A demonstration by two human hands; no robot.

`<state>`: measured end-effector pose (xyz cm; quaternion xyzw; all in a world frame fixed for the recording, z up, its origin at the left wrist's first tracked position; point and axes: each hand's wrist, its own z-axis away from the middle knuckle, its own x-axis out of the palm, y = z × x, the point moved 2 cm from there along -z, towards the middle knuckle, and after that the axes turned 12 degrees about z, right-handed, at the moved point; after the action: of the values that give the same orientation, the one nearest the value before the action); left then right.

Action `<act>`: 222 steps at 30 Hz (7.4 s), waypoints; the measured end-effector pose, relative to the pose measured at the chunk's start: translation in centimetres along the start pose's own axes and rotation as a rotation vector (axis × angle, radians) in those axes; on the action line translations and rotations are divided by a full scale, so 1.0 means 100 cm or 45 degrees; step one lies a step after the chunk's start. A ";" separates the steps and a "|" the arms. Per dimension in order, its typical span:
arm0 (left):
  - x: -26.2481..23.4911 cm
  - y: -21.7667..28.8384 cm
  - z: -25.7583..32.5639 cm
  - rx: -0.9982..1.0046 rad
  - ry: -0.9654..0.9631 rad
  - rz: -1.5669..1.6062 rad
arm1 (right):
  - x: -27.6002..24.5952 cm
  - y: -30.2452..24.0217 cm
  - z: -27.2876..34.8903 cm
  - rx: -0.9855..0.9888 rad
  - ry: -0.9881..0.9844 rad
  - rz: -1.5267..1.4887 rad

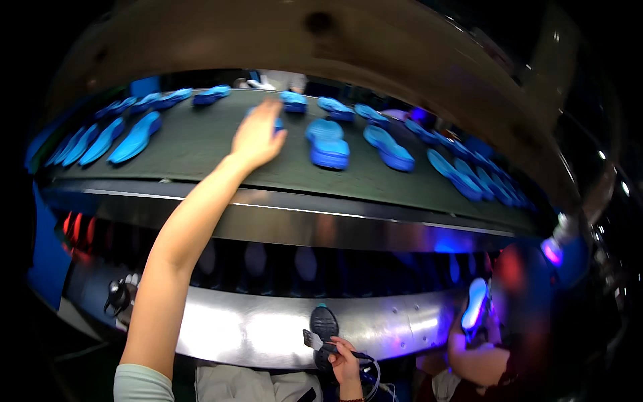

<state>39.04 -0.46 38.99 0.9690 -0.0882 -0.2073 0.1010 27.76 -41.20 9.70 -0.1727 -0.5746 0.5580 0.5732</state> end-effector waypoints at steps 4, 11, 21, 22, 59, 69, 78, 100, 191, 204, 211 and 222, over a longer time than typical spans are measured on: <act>0.026 -0.019 0.010 -0.308 -0.640 -0.261 | -0.008 -0.015 0.001 -0.031 0.063 0.042; -0.036 0.033 0.030 0.281 -0.248 -0.137 | 0.009 -0.020 -0.007 -0.063 -0.184 -0.034; -0.124 0.051 0.183 -1.003 0.485 1.891 | 0.033 -0.026 -0.003 -0.153 -0.058 0.017; -0.125 0.047 0.199 -1.255 0.186 2.300 | 0.031 -0.030 -0.002 -0.149 -0.050 0.014; -0.071 0.118 0.349 -2.065 0.074 2.383 | 0.164 -0.026 0.032 -1.148 -0.658 1.425; -0.090 0.163 0.330 -1.971 -0.232 2.926 | 0.166 -0.075 0.000 -0.865 -0.722 1.058; -0.095 0.157 0.311 -2.014 -0.099 2.615 | 0.163 -0.086 0.007 -0.699 -0.809 1.041; -0.107 0.123 0.276 -1.395 0.397 2.678 | 0.133 -0.081 0.025 -0.696 -1.361 0.960; -0.082 0.127 0.342 -1.850 0.166 2.648 | 0.138 -0.062 0.076 -1.082 -1.236 1.500; -0.112 0.147 0.304 -1.707 0.373 2.496 | 0.142 -0.083 0.059 -1.127 -0.880 1.365; -0.119 0.130 0.296 -1.558 0.246 2.639 | 0.133 -0.087 0.072 -0.792 -1.269 1.161; -0.119 0.129 0.249 -1.413 0.134 2.750 | 0.125 -0.065 0.040 -0.408 -0.951 0.595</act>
<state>16.26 -14.34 24.33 0.2291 -0.7450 0.0137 0.6263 23.66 -34.57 22.12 -0.1709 -0.7664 0.6003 0.1522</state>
